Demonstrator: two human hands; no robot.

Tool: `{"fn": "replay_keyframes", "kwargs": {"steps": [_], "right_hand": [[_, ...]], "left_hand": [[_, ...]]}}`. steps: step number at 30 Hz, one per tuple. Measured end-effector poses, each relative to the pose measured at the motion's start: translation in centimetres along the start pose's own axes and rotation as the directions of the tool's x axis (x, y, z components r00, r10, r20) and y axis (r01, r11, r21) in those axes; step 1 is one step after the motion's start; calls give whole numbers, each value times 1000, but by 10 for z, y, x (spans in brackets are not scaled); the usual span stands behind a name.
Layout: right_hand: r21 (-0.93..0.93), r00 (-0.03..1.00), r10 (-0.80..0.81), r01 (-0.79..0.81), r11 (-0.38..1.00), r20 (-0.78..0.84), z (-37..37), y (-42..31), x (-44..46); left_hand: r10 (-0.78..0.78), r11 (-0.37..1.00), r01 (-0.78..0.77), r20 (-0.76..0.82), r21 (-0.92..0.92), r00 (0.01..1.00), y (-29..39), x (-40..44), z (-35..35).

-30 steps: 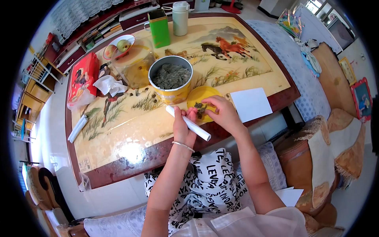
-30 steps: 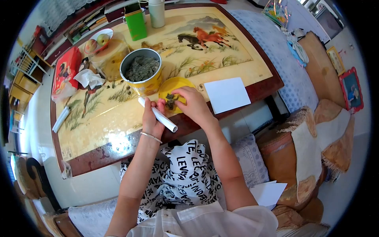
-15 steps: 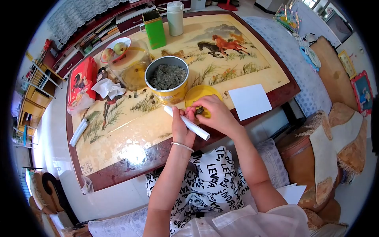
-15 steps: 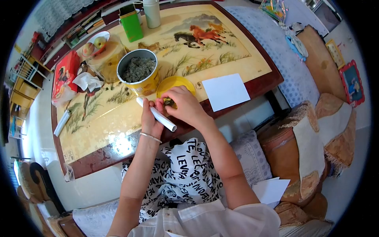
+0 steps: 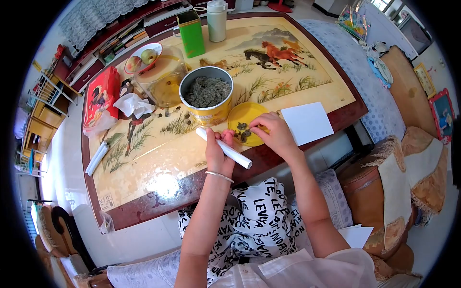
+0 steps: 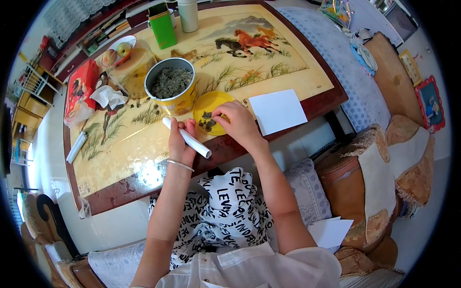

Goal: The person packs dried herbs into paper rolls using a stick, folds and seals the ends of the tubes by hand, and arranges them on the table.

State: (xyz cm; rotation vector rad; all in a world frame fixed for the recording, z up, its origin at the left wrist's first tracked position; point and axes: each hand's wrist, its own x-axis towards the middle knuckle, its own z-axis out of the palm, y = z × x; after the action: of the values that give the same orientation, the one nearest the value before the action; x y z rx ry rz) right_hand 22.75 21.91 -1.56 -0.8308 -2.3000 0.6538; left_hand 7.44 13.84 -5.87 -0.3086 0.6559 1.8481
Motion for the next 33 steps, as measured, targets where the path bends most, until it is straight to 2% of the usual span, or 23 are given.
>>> {"fn": "replay_keyframes", "kwargs": {"steps": [8,16,19,23,25,29,31,33], "right_hand": [[84,999,32,-31,996,-6,12,-16,2],[-28,996,-79,78,997,-31,15,-12,3],[-83,993,-90,84,993,-82,17,-7,3],[-98,998,-30,24,995,-60,15,3,2],[-52,997,-71,70,996,-16,18,2,1],[-22,997,-56,54,998,-62,10,-17,3],[227,993,109,-115,967,38,7,-27,4],[308,988,137,-152,939,70,14,-28,4]], "left_hand": [[-51,998,50,44,43,998,-12,-10,9],[-55,995,52,31,85,998,-10,-4,1],[-56,996,56,-7,63,998,-9,-10,4],[-49,998,48,33,34,998,2,-9,3],[-44,999,44,-2,9,999,5,-7,5],[-75,996,75,13,-40,997,3,-5,1],[-97,995,98,43,-36,994,2,-6,1],[-107,994,109,91,-20,990,1,-8,-3]]}}
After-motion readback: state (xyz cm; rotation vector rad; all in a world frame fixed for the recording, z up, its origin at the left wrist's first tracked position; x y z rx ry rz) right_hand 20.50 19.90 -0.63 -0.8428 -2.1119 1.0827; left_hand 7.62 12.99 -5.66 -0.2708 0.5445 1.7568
